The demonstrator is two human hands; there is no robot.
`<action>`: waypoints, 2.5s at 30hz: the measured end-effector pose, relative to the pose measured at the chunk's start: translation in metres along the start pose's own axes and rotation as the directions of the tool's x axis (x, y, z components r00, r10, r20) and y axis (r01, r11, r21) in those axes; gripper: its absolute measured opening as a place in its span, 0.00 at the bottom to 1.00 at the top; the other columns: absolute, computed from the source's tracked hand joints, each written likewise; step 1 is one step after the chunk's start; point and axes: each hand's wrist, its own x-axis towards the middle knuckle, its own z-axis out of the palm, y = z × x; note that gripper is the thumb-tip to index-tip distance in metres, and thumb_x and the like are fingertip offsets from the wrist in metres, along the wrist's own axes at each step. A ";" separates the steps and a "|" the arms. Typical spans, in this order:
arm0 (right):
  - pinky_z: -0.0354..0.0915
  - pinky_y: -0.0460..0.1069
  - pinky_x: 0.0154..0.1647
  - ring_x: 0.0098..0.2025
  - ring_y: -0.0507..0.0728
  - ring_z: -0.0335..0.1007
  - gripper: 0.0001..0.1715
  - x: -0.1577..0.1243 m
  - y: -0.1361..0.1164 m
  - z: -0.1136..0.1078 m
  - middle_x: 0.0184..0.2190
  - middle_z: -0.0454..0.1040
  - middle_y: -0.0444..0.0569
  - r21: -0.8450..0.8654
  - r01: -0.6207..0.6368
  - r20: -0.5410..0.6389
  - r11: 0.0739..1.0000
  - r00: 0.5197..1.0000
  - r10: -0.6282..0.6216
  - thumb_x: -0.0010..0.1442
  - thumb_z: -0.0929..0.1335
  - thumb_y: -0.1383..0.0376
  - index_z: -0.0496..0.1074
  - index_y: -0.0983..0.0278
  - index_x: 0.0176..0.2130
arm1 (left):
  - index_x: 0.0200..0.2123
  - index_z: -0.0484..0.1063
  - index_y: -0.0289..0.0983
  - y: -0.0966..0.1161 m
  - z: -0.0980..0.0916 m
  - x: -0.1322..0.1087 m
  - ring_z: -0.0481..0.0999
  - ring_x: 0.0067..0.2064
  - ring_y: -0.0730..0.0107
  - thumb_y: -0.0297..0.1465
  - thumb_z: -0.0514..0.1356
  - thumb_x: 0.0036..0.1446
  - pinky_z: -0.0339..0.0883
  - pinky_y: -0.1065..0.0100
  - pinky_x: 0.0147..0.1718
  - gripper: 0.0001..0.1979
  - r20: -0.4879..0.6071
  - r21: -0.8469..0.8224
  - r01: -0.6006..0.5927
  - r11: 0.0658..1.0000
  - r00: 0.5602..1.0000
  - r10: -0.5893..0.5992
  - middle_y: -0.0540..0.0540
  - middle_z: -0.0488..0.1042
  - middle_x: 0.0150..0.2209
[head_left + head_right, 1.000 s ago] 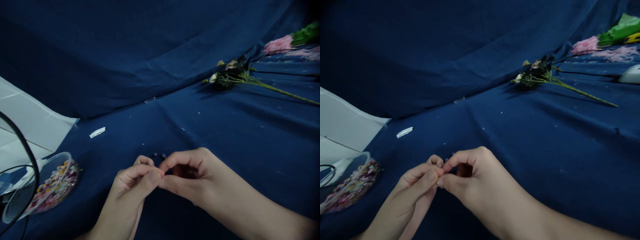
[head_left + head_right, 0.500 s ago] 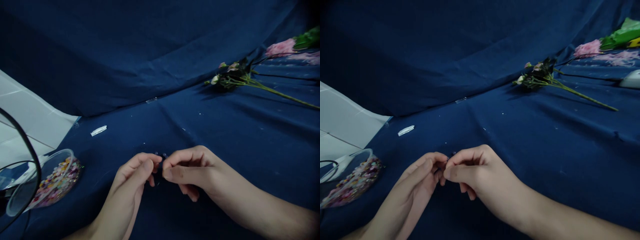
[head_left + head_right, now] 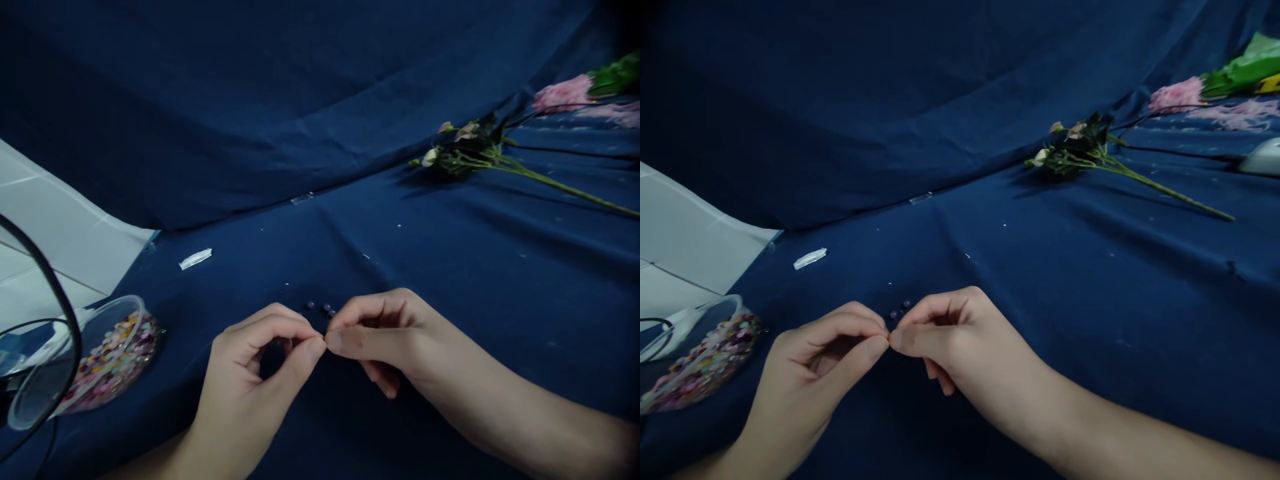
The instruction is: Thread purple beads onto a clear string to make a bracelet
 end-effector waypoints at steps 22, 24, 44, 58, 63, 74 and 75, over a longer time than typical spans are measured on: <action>0.58 0.40 0.18 0.20 0.47 0.56 0.10 0.002 0.000 -0.001 0.17 0.62 0.39 0.018 -0.010 0.086 1.000 0.996 0.009 0.55 0.76 0.63 0.78 0.66 0.28 | 0.32 0.75 0.39 -0.004 0.002 0.002 0.64 0.32 0.72 0.38 0.60 0.68 0.61 0.72 0.33 0.13 0.150 -0.212 0.283 0.935 0.955 -0.255 0.52 0.68 0.29; 0.58 0.41 0.19 0.20 0.47 0.56 0.09 0.001 0.001 -0.001 0.17 0.61 0.39 0.001 -0.011 0.094 1.000 0.996 0.011 0.56 0.76 0.62 0.78 0.66 0.28 | 0.32 0.75 0.39 -0.003 0.002 0.002 0.64 0.31 0.72 0.38 0.60 0.67 0.61 0.73 0.32 0.12 0.125 -0.161 0.262 0.951 0.962 -0.244 0.52 0.69 0.29; 0.46 0.44 0.18 0.19 0.47 0.49 0.11 -0.005 0.001 0.003 0.17 0.57 0.39 -0.157 0.055 -0.039 0.986 0.997 -0.062 0.60 0.72 0.60 0.76 0.64 0.28 | 0.31 0.80 0.40 -0.001 0.001 -0.003 0.69 0.29 0.74 0.33 0.65 0.62 0.65 0.76 0.30 0.08 0.045 -0.215 0.186 0.959 0.983 -0.181 0.51 0.73 0.29; 0.45 0.44 0.16 0.18 0.48 0.48 0.14 -0.010 0.005 0.007 0.16 0.58 0.39 -0.328 0.141 0.003 0.934 0.989 -0.148 0.64 0.67 0.62 0.77 0.61 0.29 | 0.36 0.82 0.41 0.002 0.002 -0.003 0.69 0.29 0.77 0.34 0.66 0.62 0.66 0.78 0.30 0.06 0.110 -0.281 0.307 0.909 0.951 -0.288 0.52 0.74 0.28; 0.48 0.43 0.17 0.18 0.48 0.51 0.13 -0.011 0.008 0.005 0.17 0.61 0.39 -0.418 0.227 -0.023 0.880 0.965 -0.260 0.64 0.67 0.65 0.79 0.59 0.30 | 0.37 0.81 0.41 -0.005 -0.001 -0.006 0.70 0.30 0.76 0.35 0.67 0.61 0.67 0.77 0.31 0.04 0.110 -0.347 0.346 0.872 0.938 -0.328 0.52 0.75 0.30; 0.51 0.44 0.18 0.19 0.49 0.54 0.14 -0.011 0.005 0.005 0.17 0.64 0.41 -0.444 0.244 -0.023 0.862 0.959 -0.283 0.65 0.67 0.64 0.79 0.60 0.30 | 0.35 0.82 0.41 -0.005 0.000 -0.004 0.70 0.29 0.78 0.34 0.67 0.61 0.66 0.78 0.29 0.04 0.102 -0.334 0.274 0.902 0.962 -0.254 0.51 0.75 0.30; 0.51 0.44 0.17 0.19 0.49 0.53 0.14 -0.012 0.006 0.006 0.17 0.63 0.40 -0.437 0.239 -0.020 0.867 0.961 -0.276 0.65 0.67 0.64 0.79 0.60 0.30 | 0.34 0.82 0.41 -0.004 0.000 -0.004 0.70 0.29 0.78 0.34 0.66 0.61 0.66 0.78 0.29 0.05 0.098 -0.323 0.262 0.909 0.965 -0.243 0.51 0.75 0.30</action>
